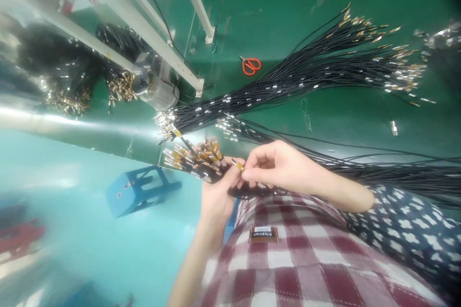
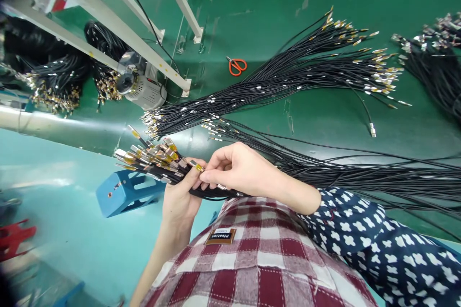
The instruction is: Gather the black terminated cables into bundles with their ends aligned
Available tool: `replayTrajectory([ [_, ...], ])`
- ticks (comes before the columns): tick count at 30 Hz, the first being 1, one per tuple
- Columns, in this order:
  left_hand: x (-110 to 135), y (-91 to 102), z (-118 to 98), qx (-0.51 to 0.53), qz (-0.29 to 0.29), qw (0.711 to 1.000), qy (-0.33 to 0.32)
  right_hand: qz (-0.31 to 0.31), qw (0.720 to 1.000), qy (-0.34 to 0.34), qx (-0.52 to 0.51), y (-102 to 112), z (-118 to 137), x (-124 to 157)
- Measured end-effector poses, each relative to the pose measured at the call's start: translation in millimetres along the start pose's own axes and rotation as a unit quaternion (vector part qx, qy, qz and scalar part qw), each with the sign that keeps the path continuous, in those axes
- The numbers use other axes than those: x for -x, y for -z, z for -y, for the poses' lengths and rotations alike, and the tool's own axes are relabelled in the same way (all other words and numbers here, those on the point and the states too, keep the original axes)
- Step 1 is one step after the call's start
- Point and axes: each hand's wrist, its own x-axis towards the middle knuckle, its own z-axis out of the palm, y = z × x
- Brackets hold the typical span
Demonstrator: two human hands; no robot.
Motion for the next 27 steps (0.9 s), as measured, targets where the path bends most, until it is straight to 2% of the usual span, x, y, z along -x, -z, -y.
replayTrajectory([
  [5,1.4,-0.7,0.3,-0.005,-0.013,1.000,-0.011,-0.013,0.999,0.024,0.028,0.6,0.2,1.8],
  [9,2.8,-1.8,2.9,0.004,-0.025,0.999,-0.019,-0.055,0.990,0.063,0.114,-0.8,0.5,5.4],
  [16,4.3,-4.1,3.5,0.000,-0.028,0.999,-0.029,-0.137,0.933,0.104,0.316,-6.2,3.3,10.4],
  [23,0.1,-6.7,-0.7,-0.018,-0.018,0.999,-0.022,-0.165,0.898,0.130,0.388,-8.9,0.5,9.3],
  [25,-1.9,-7.1,-1.4,-0.015,-0.017,0.999,-0.023,-0.168,0.902,0.126,0.378,-9.0,0.6,7.0],
  [27,-3.8,-6.9,-2.4,-0.011,-0.007,1.000,-0.019,-0.146,0.929,0.106,0.324,-7.5,0.3,4.0],
])
